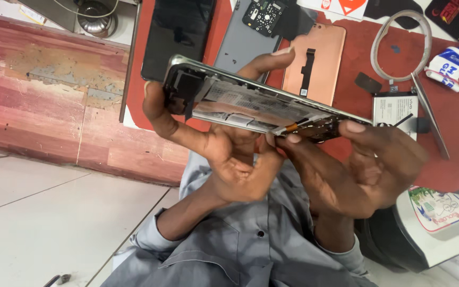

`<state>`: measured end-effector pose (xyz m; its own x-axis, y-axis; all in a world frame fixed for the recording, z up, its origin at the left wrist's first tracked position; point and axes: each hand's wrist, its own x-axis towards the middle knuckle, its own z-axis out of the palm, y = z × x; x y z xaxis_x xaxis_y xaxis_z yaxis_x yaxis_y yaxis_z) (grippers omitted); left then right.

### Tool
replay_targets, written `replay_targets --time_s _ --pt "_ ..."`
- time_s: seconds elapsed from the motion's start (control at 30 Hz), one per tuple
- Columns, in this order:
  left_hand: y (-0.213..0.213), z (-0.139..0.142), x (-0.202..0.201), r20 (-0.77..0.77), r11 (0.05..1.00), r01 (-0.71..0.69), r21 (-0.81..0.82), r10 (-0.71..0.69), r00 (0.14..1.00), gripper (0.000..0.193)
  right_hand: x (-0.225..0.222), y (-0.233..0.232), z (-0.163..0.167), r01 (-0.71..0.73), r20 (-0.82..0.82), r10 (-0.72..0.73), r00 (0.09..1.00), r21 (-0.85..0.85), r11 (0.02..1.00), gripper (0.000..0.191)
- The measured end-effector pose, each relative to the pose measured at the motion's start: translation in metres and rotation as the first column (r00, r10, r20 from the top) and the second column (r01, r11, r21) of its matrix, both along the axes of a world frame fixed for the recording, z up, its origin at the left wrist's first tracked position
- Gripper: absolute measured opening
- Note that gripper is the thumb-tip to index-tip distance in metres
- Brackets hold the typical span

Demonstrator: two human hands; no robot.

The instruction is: The person holds a disassembled smartphone and uses tweezers to manipulate internal components and ribbon cables. They peel back protective film and adjust connectors while rotating the device to access different areas.

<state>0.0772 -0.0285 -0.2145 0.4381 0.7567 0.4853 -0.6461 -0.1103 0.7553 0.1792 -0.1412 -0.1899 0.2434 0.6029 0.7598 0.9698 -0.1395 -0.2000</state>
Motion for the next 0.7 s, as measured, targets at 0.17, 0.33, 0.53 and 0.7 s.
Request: replay_targets --time_s 0.17,0.33,0.53,0.7 --pt "0.006 0.011 -0.006 0.066 0.990 0.104 -0.095 -0.098 0.993 0.126 0.001 0.003 -0.001 -0.033 -0.016 0.034 0.999 0.035 0.999 0.025" --pt "0.011 0.022 -0.010 0.052 0.972 0.157 -0.176 -0.150 0.987 0.126 0.001 0.011 -0.002 -0.087 -0.175 0.096 0.980 0.056 0.995 0.025" --pt "0.016 0.035 -0.005 0.013 0.955 0.092 -0.283 -0.092 0.996 0.125 0.007 0.014 0.005 -0.086 -0.205 0.082 0.975 -0.013 0.996 0.033" --pt "0.015 0.037 -0.002 -0.038 0.952 0.025 -0.306 -0.038 0.999 0.122 0.003 0.015 0.005 -0.139 -0.335 0.130 0.933 -0.005 0.990 0.030"
